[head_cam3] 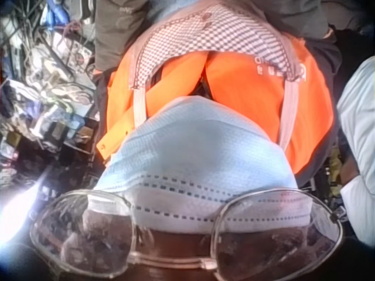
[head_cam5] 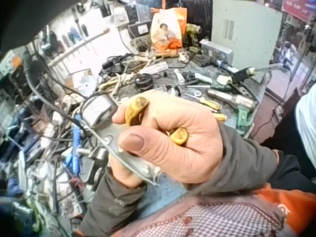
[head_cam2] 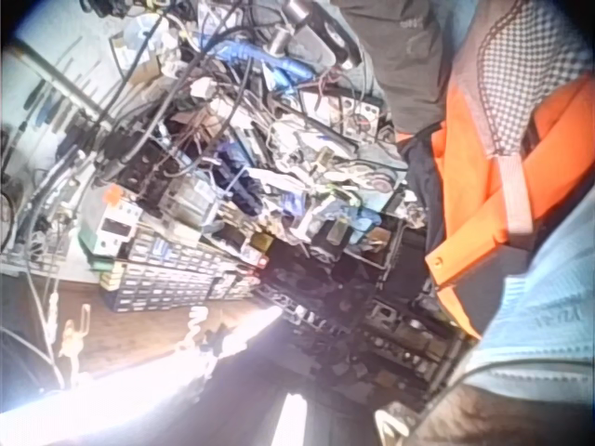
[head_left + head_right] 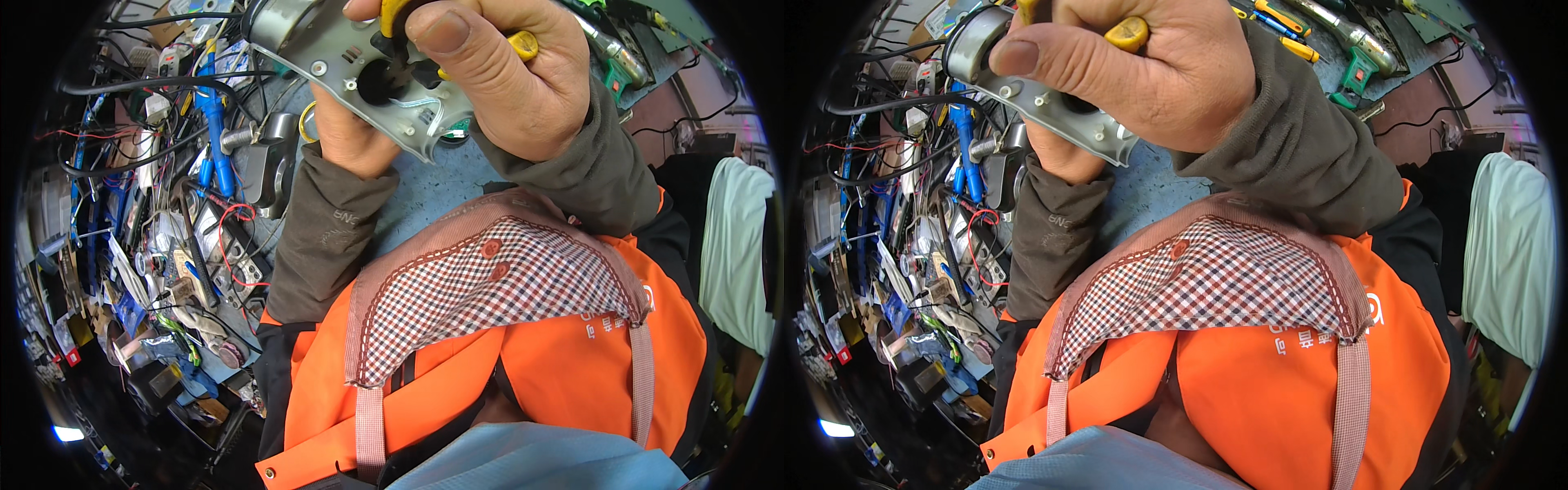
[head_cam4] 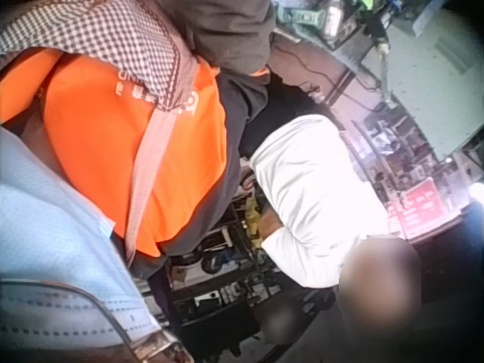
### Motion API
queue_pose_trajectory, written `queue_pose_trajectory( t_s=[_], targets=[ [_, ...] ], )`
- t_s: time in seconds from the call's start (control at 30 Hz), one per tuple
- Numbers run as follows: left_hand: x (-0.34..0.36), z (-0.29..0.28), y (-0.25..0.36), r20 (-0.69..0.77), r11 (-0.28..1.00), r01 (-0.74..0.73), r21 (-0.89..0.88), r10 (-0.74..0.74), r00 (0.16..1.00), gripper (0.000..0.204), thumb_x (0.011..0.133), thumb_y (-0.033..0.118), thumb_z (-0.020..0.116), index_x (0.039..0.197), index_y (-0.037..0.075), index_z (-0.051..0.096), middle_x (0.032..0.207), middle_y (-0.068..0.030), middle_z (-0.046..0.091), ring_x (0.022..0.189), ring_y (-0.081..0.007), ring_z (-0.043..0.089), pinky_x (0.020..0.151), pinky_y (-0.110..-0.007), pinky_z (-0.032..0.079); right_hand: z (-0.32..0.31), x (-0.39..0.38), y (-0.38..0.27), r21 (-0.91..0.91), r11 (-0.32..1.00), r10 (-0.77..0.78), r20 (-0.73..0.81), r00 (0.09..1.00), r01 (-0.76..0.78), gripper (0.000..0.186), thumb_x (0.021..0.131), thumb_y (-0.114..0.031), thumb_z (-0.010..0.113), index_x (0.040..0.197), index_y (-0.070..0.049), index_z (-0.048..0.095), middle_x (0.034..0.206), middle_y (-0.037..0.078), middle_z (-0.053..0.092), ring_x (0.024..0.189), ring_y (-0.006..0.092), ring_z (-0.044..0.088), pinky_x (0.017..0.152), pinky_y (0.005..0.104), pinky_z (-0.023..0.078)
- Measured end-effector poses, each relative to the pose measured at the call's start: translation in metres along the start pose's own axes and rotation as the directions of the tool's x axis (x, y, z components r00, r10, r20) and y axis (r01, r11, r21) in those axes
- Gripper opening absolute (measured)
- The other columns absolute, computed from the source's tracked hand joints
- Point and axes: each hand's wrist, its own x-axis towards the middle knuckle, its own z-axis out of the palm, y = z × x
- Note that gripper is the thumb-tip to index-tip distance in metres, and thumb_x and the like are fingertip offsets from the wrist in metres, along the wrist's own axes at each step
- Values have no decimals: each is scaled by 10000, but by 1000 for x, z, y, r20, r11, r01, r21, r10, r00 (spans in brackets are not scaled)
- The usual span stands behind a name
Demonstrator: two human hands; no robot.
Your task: The person disassembles a small electronic device, removes a cylindrical component, and manipulates wires and internal parts. They use pliers and a screwdriver to adjust and reassemble the device on a cluttered workbench.
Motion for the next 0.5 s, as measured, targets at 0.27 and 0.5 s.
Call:
queue_pose_trajectory(
  t_s=[0.27,0.5],
  targets=[
    [1,-1,-3,-29,1000,-3,21,4,1000,546,990,192,706,1467,57,475,1415,-114,590,1289,-234,593,1079,-404,523,22,-1,-29,201,953,268,-210,940,-227,222,985,-27,714,1141,60,582,964,97,684,773,102,668,707,245,548],
    [-2,-8,-4,7,817,-155,556,182,983,580,925,160,745,1424,36,474,1328,-114,621,1205,-223,620,1001,-382,533,4,1,-35,-71,955,285,-46,958,-287,383,991,6,624,1357,59,527,1021,82,653,887,91,609,810,253,507]
  ],
)
